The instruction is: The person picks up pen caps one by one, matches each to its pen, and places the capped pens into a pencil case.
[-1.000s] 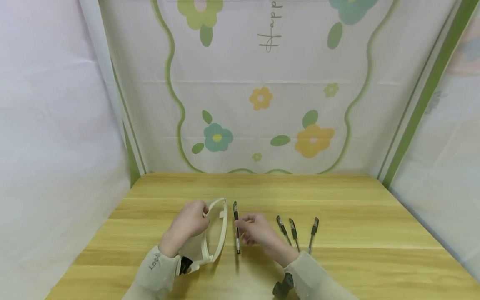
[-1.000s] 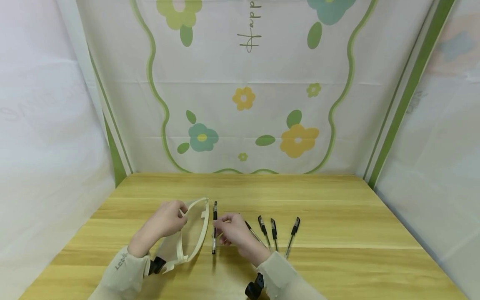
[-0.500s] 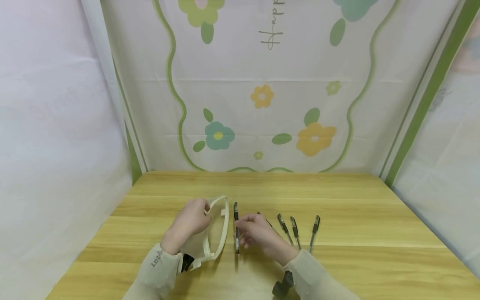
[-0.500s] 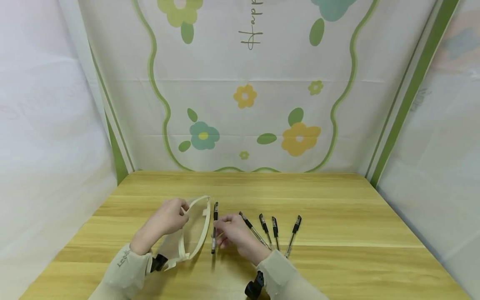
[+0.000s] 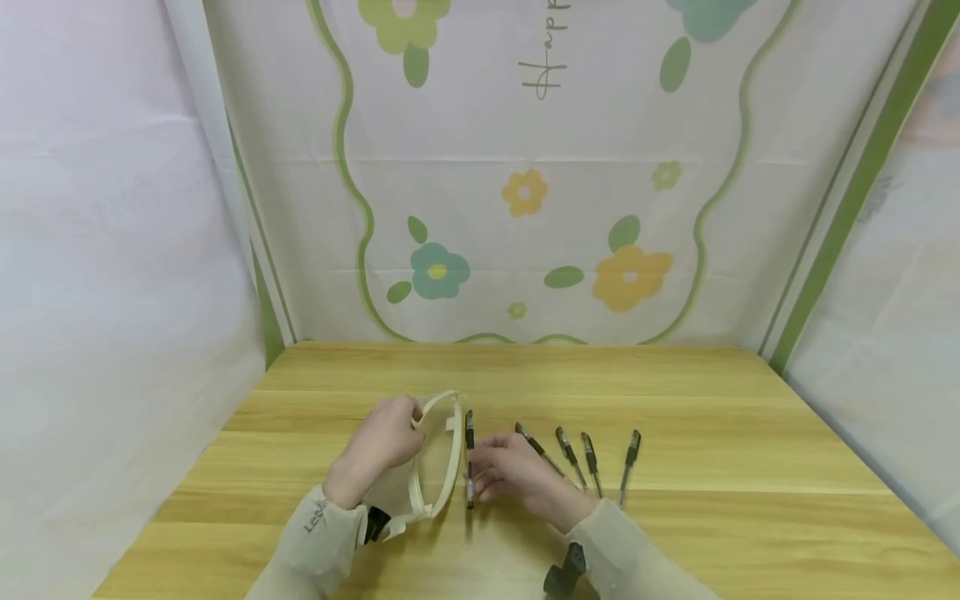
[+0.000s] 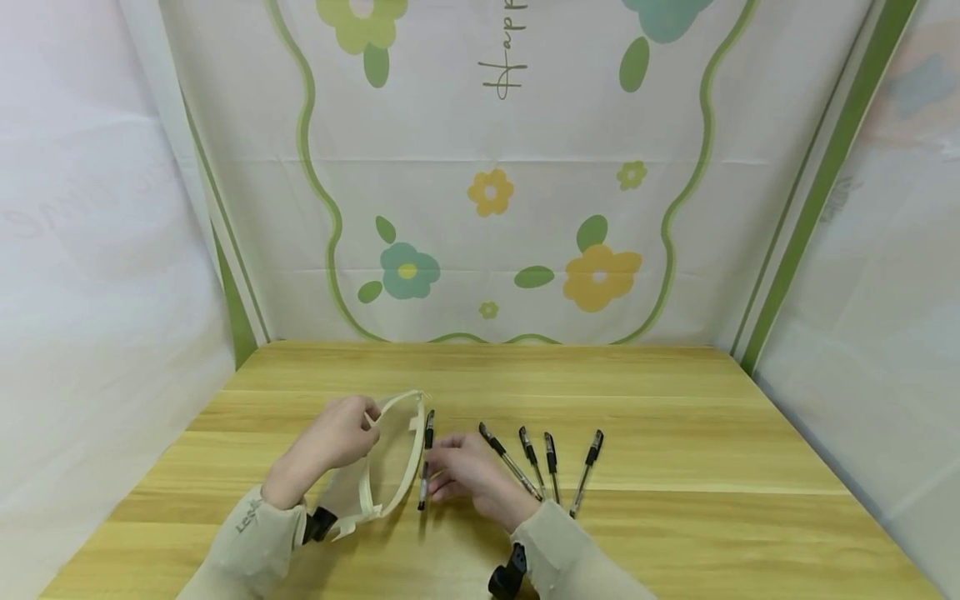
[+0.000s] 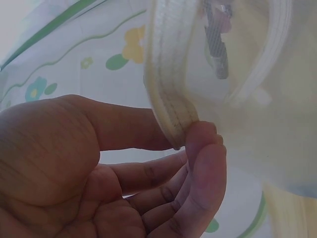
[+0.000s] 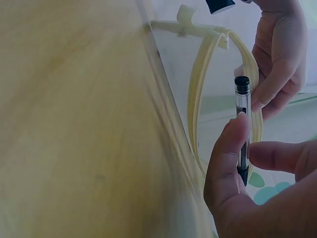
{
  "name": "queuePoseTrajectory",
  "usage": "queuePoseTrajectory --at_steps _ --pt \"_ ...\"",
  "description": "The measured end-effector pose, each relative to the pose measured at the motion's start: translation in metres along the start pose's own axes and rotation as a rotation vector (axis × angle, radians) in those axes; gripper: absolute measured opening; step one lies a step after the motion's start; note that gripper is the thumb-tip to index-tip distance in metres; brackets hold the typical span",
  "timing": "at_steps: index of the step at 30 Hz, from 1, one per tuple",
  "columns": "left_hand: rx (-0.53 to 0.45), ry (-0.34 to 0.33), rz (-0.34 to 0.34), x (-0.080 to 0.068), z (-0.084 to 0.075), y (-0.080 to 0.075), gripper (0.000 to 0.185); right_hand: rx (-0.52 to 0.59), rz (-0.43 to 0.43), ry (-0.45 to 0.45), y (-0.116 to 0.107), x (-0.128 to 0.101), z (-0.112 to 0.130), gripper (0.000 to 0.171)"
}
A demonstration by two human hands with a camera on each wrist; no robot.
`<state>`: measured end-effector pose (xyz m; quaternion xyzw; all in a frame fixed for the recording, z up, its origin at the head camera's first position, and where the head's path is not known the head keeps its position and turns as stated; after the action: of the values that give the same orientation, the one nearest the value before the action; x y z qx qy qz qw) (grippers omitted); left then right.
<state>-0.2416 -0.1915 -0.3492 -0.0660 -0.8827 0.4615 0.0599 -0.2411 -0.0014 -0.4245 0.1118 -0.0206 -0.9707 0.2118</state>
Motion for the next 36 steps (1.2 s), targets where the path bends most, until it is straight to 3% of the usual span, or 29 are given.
queuePoseTrajectory --at_steps 15,22,31,36 --pt "0.005 0.005 -0.005 -0.002 -0.005 -0.004 0.035 0.028 0.007 0.006 0.013 0.012 0.001 0.045" --pt "0.002 0.01 0.004 -0.003 -0.007 -0.005 0.035 0.016 -0.003 -0.024 0.027 0.019 -0.003 0.036" --pt "-0.001 0.02 -0.005 -0.003 -0.007 -0.007 0.034 0.045 0.002 -0.053 0.032 0.028 -0.006 0.046" --pt "0.003 0.036 -0.012 -0.004 -0.007 -0.007 0.035 0.04 0.021 -0.06 0.026 0.029 -0.005 0.043"
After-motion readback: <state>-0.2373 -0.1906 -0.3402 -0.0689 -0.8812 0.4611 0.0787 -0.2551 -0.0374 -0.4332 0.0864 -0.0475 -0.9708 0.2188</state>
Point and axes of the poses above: each hand's wrist, its own x-axis towards the middle knuckle, its own y-axis out of the palm, z = x × y, the point moved 3 cm from there along x, towards the middle knuckle
